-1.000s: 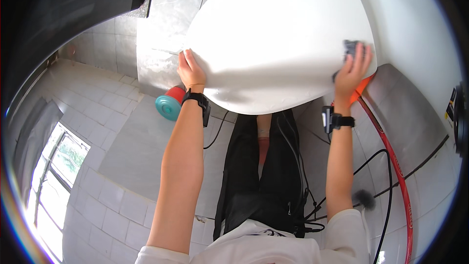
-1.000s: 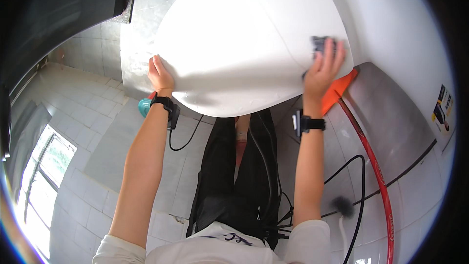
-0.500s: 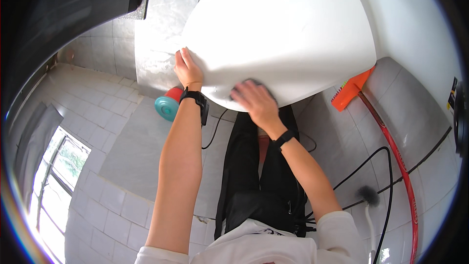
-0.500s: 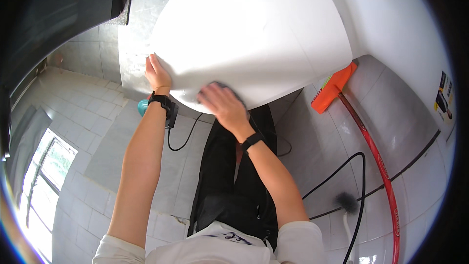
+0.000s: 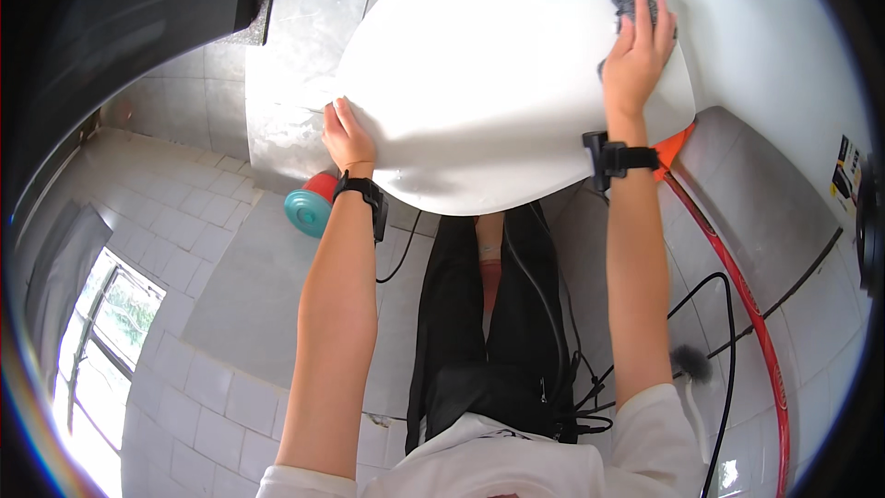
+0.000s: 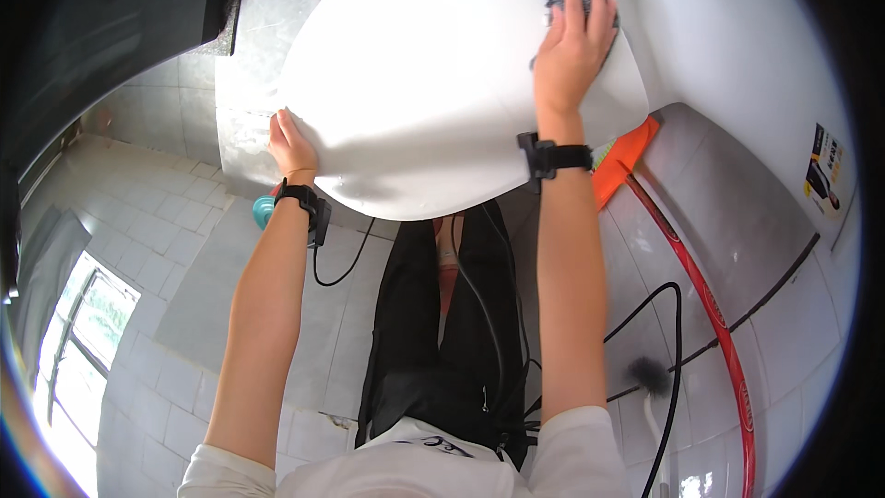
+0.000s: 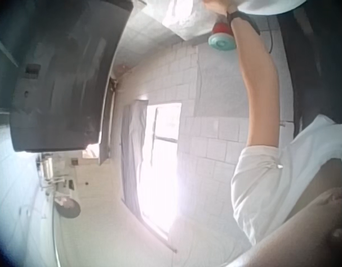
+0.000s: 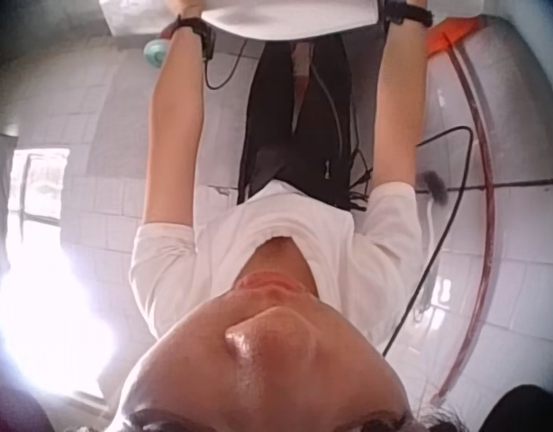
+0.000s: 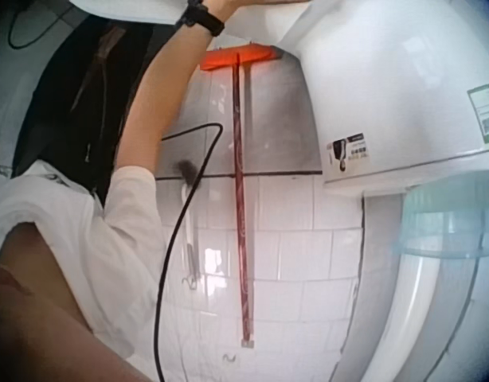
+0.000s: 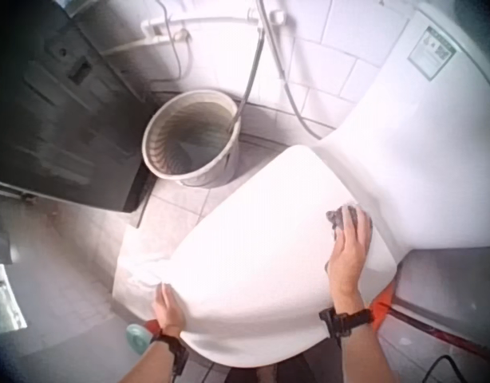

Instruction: The person cleans the top and exterior surfaces of a toilet tank and lid using a cloth, periodically rinsing the cloth in a bowl of water.

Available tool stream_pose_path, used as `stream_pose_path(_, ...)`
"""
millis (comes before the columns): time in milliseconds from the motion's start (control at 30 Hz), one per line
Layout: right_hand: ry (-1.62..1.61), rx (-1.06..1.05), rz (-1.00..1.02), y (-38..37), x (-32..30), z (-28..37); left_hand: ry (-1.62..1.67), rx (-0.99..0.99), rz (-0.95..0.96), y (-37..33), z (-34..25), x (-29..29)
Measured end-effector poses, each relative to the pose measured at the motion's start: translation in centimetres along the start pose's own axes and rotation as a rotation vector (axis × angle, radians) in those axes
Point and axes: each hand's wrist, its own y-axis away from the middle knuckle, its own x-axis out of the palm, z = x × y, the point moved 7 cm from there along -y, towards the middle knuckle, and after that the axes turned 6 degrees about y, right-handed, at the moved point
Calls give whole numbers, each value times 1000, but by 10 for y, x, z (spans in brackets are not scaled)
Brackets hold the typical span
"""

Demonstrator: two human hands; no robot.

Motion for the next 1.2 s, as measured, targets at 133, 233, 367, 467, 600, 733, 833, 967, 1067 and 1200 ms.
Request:
stream_pose_path(133, -57, -42, 237, 55, 18, 74, -46, 30, -15, -5, 4, -9)
stream_pose_path(233, -198, -195, 495, 116, 19, 145, -42, 12, -2, -2, 3, -7)
stream_pose_path(367, -321, -499, 578, 156, 6, 192, 0, 9, -3, -2, 2, -3)
stream_pose_path(467, -331, -474, 580, 139, 14, 179, -24, 24, -13, -3, 4, -5)
stream_pose_path(600, -153, -220, 285, 40, 31, 99, -17, 4, -6, -2, -4, -5)
stream_pose_path(733, -100, -131, 101, -60, 28, 54, 11, -1, -3, -4, 2, -7)
stream_pose_path(833, -35, -84, 101, -61, 35, 54, -5, -20, 24, -1, -2, 0)
stream_pose_path(967, -123, -225, 200, 19, 51, 116, 8, 1, -5, -1, -2, -7)
stream_pose_path(1067, -305, -226, 470, 66, 41, 162, -26, -25, 26, 0, -1, -5)
stream_pose_path(1200, -351, -16, 408, 62, 24, 132, -42, -95, 52, -5, 8, -13)
